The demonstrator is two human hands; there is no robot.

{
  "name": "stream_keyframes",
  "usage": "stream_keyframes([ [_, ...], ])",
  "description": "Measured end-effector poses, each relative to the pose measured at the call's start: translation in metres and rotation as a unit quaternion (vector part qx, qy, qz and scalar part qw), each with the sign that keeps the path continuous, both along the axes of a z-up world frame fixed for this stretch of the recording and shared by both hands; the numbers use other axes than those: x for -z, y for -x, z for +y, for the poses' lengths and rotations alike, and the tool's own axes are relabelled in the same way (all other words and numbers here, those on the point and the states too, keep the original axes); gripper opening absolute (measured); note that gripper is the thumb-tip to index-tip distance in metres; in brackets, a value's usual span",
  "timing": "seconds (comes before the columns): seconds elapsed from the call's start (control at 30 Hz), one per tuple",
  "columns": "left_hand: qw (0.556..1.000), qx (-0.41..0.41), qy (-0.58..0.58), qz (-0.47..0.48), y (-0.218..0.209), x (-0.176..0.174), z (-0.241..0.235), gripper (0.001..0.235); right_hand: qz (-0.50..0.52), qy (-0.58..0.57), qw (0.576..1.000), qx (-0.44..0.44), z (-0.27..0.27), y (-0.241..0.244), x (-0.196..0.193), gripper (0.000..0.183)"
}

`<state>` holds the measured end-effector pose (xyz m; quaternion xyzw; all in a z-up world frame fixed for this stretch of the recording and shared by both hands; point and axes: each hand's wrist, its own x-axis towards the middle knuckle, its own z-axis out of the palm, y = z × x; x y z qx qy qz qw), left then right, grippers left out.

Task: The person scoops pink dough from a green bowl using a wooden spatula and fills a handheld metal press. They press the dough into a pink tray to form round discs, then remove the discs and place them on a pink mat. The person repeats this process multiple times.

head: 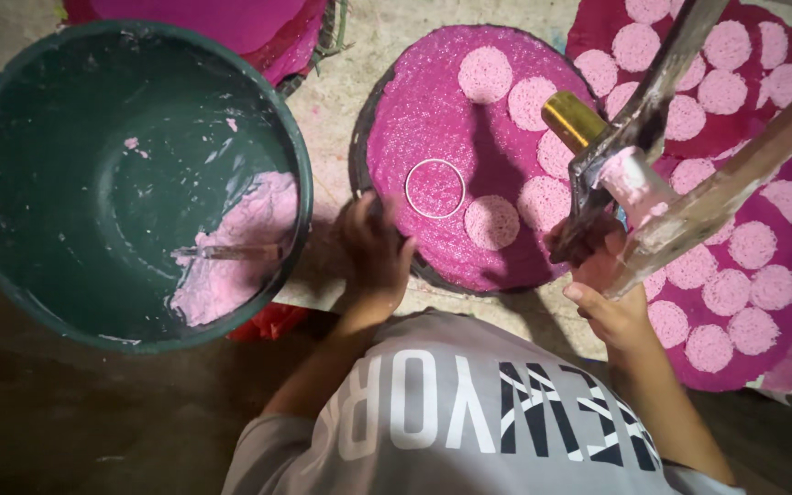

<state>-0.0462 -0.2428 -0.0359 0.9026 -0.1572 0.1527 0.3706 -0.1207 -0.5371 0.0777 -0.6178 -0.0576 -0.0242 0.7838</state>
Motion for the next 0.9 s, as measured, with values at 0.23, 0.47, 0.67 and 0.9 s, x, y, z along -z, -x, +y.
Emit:
stream_keyframes([
  [0.23,0.989,0.055,-0.137,0.002,-0.017,-0.045,-0.022,0.028,0.022,0.03,0.999,-0.009,0.003,0.0,-0.005,0.087],
  [0.47,0.99,0.133,-0.004,0.052,-0.032,-0.04,-0.02,0.071,0.096,0.16,0.974,-0.13,-0.028,-0.003,0.005,0.091],
  [0.67,0.323,0.414,0.76,0.383,-0.113,-0.065,-0.025,0.094,0.305,-0.086,0.873,-0.372,-0.018,-0.023,0.007,0.097],
  [0.9,0.395,0.462,0.74,0.29,-0.113,-0.087,-0.037,0.049,0.343,0.16,0.816,-0.436,-0.053,-0.068,-0.023,0.098],
])
